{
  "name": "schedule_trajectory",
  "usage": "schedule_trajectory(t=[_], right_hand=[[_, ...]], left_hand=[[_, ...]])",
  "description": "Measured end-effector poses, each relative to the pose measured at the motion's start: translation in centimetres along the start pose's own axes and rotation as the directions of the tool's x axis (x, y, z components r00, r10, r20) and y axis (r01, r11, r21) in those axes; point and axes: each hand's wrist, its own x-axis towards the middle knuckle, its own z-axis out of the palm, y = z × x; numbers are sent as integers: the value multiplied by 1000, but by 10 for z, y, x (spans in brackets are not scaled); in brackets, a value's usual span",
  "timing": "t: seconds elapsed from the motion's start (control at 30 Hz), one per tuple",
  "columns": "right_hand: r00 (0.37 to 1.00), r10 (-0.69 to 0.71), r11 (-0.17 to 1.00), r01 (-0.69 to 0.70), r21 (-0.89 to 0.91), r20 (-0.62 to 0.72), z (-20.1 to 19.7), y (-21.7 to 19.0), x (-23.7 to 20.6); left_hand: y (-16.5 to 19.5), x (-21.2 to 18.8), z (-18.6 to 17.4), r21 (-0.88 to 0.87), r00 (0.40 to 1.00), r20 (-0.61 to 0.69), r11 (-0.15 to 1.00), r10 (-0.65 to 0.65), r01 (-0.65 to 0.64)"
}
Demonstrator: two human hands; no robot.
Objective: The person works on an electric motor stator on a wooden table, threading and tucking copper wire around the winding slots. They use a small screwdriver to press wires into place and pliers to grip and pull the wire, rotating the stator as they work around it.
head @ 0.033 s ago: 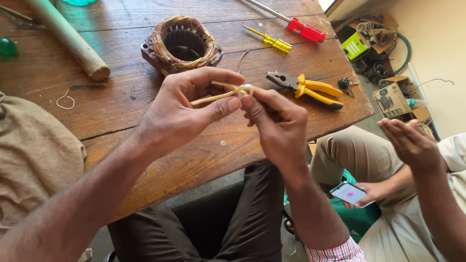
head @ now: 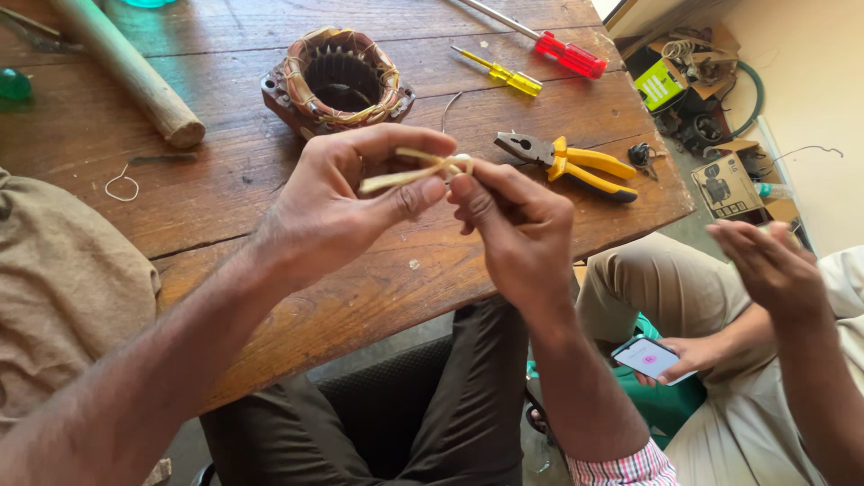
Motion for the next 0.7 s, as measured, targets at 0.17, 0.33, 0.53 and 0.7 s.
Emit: schedule_trajectory(t=[0.17,0.33,0.53,0.7], right_hand=[[996,31,999,-28,-31,83,1,-12,1],[949,-168,936,239,-260,267,-2,-20,2],[977,-201,946,213,-244,73,10,-3,7],[895,-445,796,383,-469,-24,3,20,8]], left_hand=[[-9,2,-5,-91,998,-11,994,57,-58],[-11,8,-7,-198,994,-107,980,-7,-15],[-1,7,-51,288,819,-455,928,349,-236],[23,-27,-168,816,180,-565,513,805,266]])
